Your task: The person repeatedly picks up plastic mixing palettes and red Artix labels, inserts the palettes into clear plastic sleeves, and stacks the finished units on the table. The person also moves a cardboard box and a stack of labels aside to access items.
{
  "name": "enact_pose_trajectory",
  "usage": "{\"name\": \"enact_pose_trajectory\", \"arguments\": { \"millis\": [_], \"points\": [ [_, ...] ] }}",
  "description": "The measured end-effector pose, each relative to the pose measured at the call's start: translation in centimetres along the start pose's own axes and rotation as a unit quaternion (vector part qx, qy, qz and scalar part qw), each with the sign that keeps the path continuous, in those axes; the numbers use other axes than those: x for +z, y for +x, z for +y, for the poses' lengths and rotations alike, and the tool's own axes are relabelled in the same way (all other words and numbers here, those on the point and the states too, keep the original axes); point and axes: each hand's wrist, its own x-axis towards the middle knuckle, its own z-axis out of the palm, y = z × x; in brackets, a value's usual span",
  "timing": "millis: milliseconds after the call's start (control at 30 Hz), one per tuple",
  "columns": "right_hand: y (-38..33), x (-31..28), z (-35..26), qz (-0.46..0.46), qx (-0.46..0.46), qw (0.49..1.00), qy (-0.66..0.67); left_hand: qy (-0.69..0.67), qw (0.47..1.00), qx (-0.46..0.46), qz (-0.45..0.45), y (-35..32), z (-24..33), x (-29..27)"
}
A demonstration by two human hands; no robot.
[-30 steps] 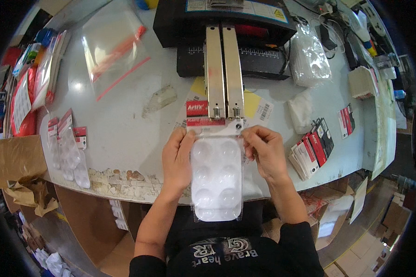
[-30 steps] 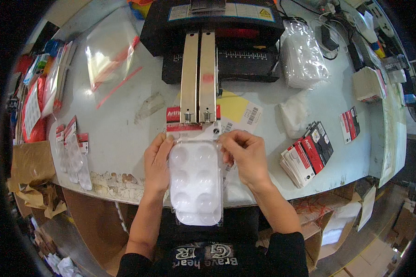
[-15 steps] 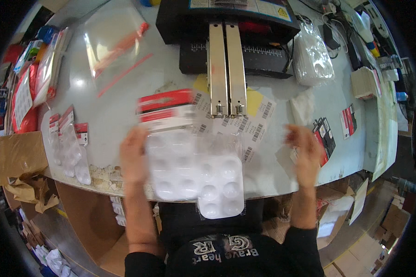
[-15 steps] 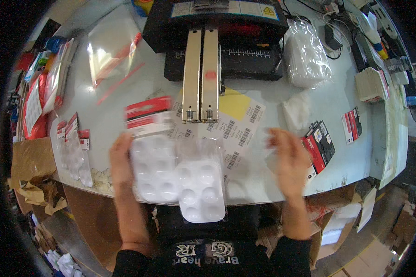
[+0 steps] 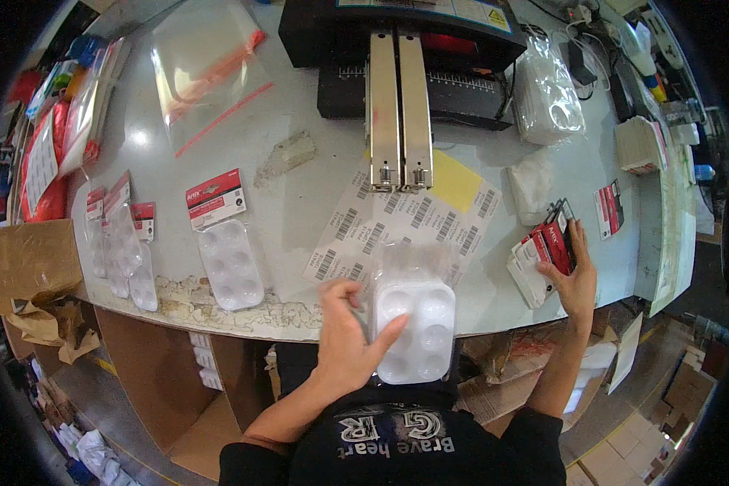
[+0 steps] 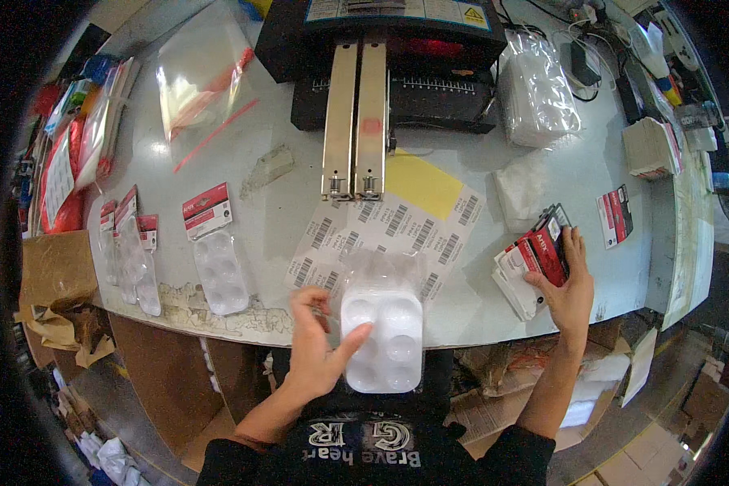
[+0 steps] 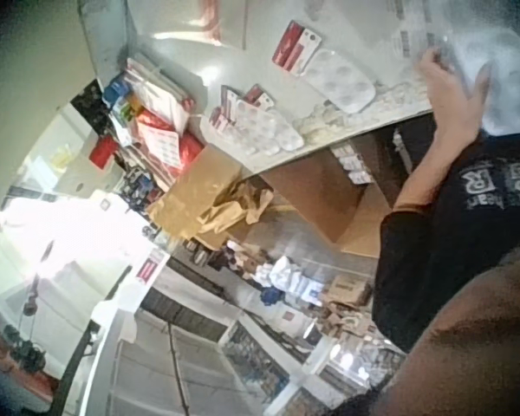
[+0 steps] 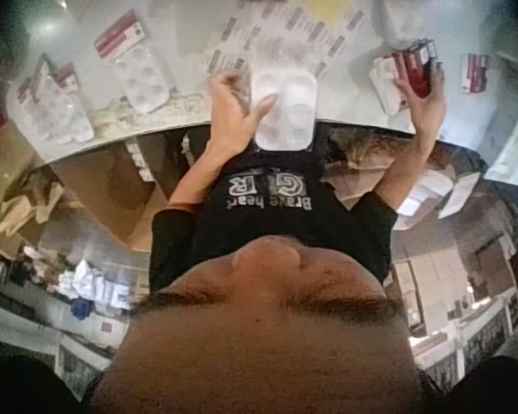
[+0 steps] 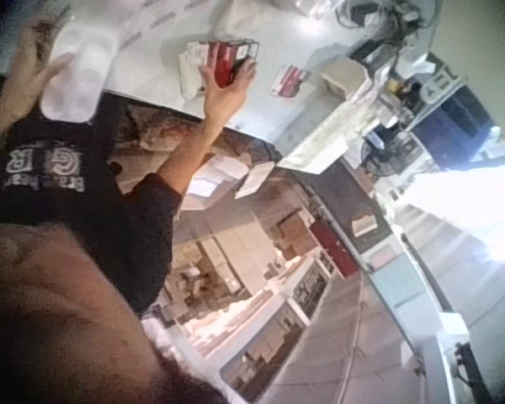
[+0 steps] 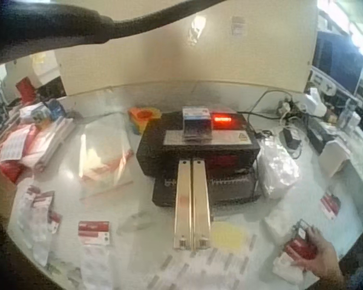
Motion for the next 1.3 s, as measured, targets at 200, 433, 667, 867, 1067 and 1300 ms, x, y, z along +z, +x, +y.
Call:
{"name": "enact_pose_trajectory", "arguments": {
  "millis": [200, 433, 667, 867, 1067, 1300],
  "points": [
    [-0.3, 0.3, -1.5, 0.025, 0.01, 0.999, -0.017, 0.042, 0.998, 0.026, 0.03, 2.4, 1.3, -1.3],
    [-1.3, -3.2, -12.8, -0.046, -0.057, 0.966, 0.248, -0.247, 0.967, 0.007, -0.064, 1.2, 3.4, -1.6],
    [2.1, 0.1, -18.9, -0.326, -0.137, 0.916, 0.189, -0.279, 0.954, -0.054, -0.091, 1.4, 4.1, -2.0],
    [1.7, 0.7, -18.9, -0.36, -0.135, 0.902, 0.194, -0.228, 0.966, -0.056, -0.109, 1.7, 3.7, -2.4],
    [1.9, 1.6, -18.8, -0.311, -0.246, 0.894, 0.21, -0.169, 0.981, -0.028, -0.091, 2.1, 3.6, -2.5],
    [1.8, 2.6, -18.6, -0.187, -0.3, 0.923, 0.151, -0.161, 0.981, -0.031, -0.105, 2.0, 3.9, -2.4]
  ]
}}
